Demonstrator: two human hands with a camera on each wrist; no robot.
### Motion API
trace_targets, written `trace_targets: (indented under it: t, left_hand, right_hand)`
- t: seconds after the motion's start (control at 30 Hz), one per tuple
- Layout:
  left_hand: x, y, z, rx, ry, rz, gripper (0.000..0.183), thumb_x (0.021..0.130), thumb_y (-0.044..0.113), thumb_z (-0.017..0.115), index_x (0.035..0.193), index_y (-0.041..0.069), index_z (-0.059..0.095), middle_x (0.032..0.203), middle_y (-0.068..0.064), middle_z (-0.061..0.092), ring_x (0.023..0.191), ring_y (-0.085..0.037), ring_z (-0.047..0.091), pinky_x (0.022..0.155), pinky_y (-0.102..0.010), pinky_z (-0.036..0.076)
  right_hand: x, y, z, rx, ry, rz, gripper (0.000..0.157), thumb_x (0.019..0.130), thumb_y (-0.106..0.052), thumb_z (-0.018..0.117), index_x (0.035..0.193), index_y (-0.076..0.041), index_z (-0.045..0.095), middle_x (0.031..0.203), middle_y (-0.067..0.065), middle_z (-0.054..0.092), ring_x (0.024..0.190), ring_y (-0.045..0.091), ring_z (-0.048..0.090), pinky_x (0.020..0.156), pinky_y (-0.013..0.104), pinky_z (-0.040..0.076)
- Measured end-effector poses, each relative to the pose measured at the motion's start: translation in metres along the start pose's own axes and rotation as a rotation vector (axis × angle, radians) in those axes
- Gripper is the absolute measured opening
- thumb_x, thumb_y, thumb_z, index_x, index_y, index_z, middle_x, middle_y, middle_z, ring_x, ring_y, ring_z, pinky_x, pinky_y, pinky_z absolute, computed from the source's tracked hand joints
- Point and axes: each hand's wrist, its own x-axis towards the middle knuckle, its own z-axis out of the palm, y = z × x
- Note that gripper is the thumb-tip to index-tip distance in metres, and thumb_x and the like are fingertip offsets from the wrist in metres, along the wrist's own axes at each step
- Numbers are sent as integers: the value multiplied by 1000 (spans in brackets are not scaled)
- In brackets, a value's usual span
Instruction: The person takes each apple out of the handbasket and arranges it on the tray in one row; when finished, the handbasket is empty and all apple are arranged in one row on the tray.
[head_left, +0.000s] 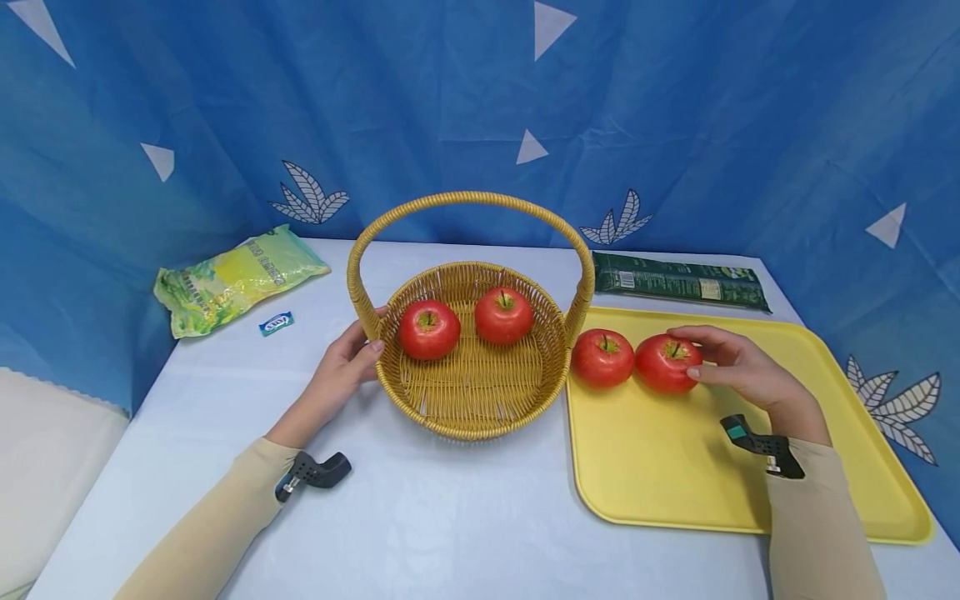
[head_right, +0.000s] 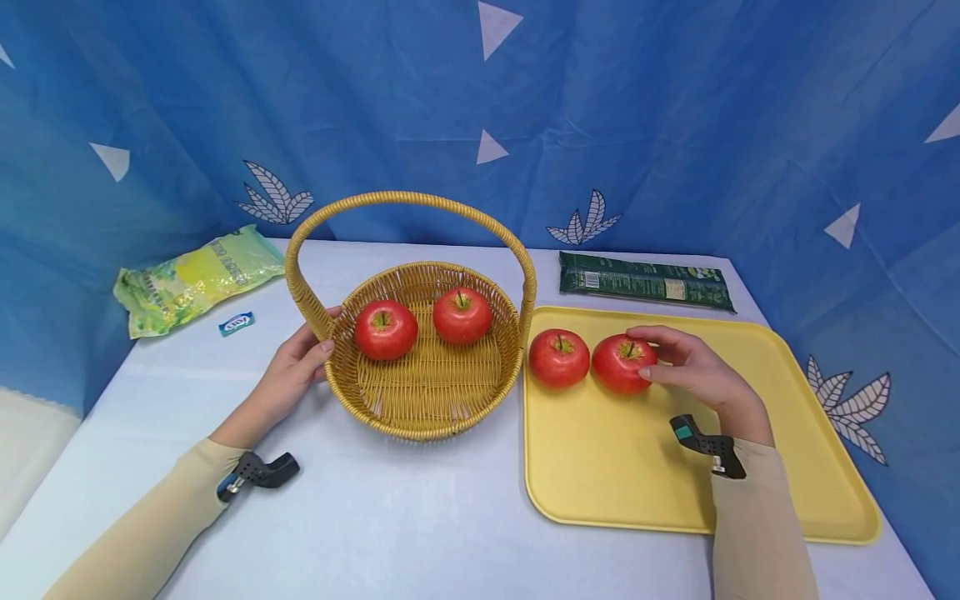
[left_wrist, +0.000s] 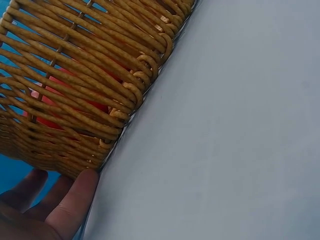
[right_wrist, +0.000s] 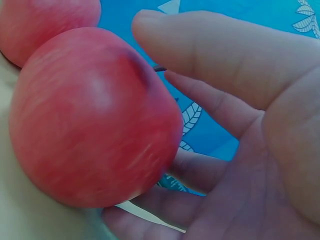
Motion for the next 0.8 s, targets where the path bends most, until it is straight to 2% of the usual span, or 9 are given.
trace_targets:
  t: [0.13, 0.3, 0.43, 0.53, 0.63, 0.8]
  left_hand:
    - [0, 0, 0, -2, -4, 6, 55, 109, 21, 46, 161, 13, 29, 161, -26, 35, 130, -52, 52, 81, -23, 63]
    - [0, -1, 0, -6, -5, 6, 55, 109, 21, 46, 161, 14, 30, 161, -25, 36, 131, -52, 52, 82, -23, 63]
    - [0, 0, 0, -6, -1, 2, 55, 109, 22, 46, 161, 15, 30, 162, -25, 35, 131, -52, 51, 82, -22, 62]
    - [1, 0, 0, -6, -1, 2, 56, 109, 21, 46, 161, 14, 29, 162, -25, 34, 132, -52, 51, 82, -22, 62]
    - [1, -1, 0, -5, -2, 3, 56, 109, 21, 46, 161, 14, 29, 162, -25, 34, 131, -51, 52, 81, -22, 62]
    - [0, -2, 0, -3, 0, 5, 56, 109, 21, 46, 161, 13, 29, 162, -26, 34, 129, -51, 53, 81, -22, 63]
  right_hand:
    - [-2, -10, 0, -24, 56, 28, 55, 97, 5, 59, 149, -3, 47, 135, -24, 58, 118, -8, 58, 87, 13, 58]
    - [-4, -35, 2, -127, 208, 46, 59, 96, 1, 63, 151, -5, 45, 134, -30, 54, 120, -13, 53, 92, 2, 48]
    - [-3, -56, 11, -181, 269, 27, 59, 94, 2, 67, 149, -4, 47, 132, -30, 54, 121, -14, 53, 96, -1, 44]
    - [0, -69, 20, -184, 257, -28, 58, 92, 5, 67, 147, -2, 49, 133, -28, 56, 123, -13, 53, 97, -1, 43]
    - [6, -84, 32, -173, 229, -74, 57, 92, 7, 67, 146, -2, 51, 133, -26, 57, 121, -11, 56, 94, 3, 48]
    - [18, -113, 53, -163, 139, -114, 48, 94, 4, 66, 140, -1, 55, 131, -22, 61, 113, -8, 63, 86, 10, 57]
